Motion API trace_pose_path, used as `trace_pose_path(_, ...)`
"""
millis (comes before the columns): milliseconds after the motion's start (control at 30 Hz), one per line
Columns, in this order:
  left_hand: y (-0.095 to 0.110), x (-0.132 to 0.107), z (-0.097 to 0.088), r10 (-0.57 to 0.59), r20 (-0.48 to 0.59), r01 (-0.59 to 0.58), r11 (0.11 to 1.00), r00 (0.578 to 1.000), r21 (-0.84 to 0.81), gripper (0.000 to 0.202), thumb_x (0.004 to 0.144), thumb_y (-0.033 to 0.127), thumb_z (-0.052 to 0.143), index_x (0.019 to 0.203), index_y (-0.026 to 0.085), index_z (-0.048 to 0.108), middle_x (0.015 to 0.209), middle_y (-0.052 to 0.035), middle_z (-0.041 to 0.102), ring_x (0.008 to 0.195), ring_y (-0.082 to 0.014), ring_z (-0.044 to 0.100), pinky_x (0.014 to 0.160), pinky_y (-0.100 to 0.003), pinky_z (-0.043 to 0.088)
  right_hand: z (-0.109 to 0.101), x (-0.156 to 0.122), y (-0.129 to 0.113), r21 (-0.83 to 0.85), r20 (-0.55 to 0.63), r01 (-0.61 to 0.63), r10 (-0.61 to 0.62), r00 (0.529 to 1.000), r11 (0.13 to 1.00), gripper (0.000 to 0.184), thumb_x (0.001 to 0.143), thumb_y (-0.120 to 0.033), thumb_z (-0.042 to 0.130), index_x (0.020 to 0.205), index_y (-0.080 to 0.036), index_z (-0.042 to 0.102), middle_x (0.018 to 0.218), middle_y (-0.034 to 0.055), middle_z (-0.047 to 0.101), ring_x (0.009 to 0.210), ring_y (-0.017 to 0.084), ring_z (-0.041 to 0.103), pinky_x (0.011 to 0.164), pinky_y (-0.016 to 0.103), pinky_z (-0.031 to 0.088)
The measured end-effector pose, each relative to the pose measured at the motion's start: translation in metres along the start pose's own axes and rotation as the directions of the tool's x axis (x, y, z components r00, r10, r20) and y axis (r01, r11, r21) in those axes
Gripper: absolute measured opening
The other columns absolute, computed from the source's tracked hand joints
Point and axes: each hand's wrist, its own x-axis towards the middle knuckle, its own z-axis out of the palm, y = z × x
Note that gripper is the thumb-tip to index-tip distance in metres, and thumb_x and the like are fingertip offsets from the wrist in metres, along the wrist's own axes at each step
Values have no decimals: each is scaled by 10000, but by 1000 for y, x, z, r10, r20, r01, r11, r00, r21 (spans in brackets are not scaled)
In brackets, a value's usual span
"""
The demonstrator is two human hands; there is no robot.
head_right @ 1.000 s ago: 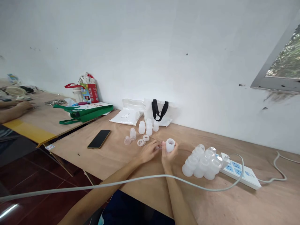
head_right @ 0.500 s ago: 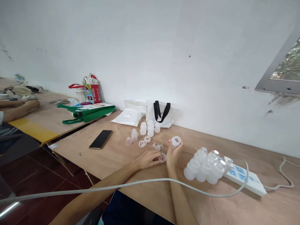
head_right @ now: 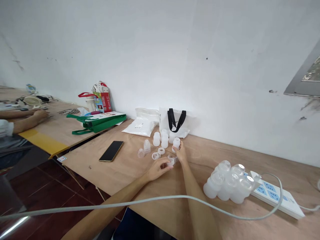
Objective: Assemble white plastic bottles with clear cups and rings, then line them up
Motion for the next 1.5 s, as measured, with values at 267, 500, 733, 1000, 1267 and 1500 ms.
trace_pose_path(267, -2, 12, 1, -188, -161, 110, 910, 969, -401, 530, 864, 661, 671, 909, 138, 744, 1102, -106, 672, 840, -162, 588, 608, -228, 453, -11, -23, -34, -71, -161, -22, 10, 987, 997, 637, 772, -557, 693, 1277, -189, 567, 1429, 184, 587, 1354, 310, 524, 1124, 524, 400)
trace_pose_path(500, -1, 13, 4, -299, -144, 144, 761, 943, -632, 575, 798, 656, 741, 988, 115, 786, 865, -58, 659, 627, -97, 506, 477, -199, 419, -35, -90, -74, 35, 116, 28, -32, 993, 999, 447, 948, -576, 566, 1222, -227, 621, 1215, 103, 715, 1103, 241, 679, 967, 420, 527)
trace_pose_path(733, 3, 10, 9, -377, -68, 187, 599, 924, -778, 579, 728, 627, 819, 998, 127, 704, 842, -47, 661, 720, -141, 604, 547, -219, 499, -25, -105, -76, 34, 199, 63, -68, 978, 997, 481, 817, -501, 753, 1195, -219, 664, 1204, 99, 729, 1059, 251, 683, 889, 401, 557)
trace_pose_path(1000, 5, 4, 7, -248, -117, 157, 848, 962, -505, 528, 909, 629, 631, 1227, 221, 526, 946, -19, 656, 744, -134, 621, 646, -247, 496, -28, -111, -84, -184, 103, 160, -143, 984, 970, 343, 836, -452, 697, 1075, -210, 652, 1039, 73, 759, 842, 231, 699, 808, 385, 564)
trace_pose_path(1267, -2, 3, -9, -91, -47, 93, 995, 995, 26, 302, 995, 494, 545, 1013, 195, 581, 909, 3, 613, 737, -131, 526, 704, -257, 435, -34, -109, -69, -374, 291, 380, -282, 914, 846, 196, 918, -321, 528, 1076, -242, 613, 1114, 87, 728, 915, 256, 713, 833, 420, 575)
trace_pose_path(1500, 5, 0, -21, -63, 102, 42, 978, 993, 202, 239, 999, 427, 516, 1046, 209, 602, 855, -3, 627, 755, -168, 553, 732, -277, 426, -41, -108, -68, -332, 399, 500, -360, 843, 800, 271, 942, -259, 494, 1166, -275, 647, 1222, 78, 710, 1162, 273, 679, 954, 449, 580)
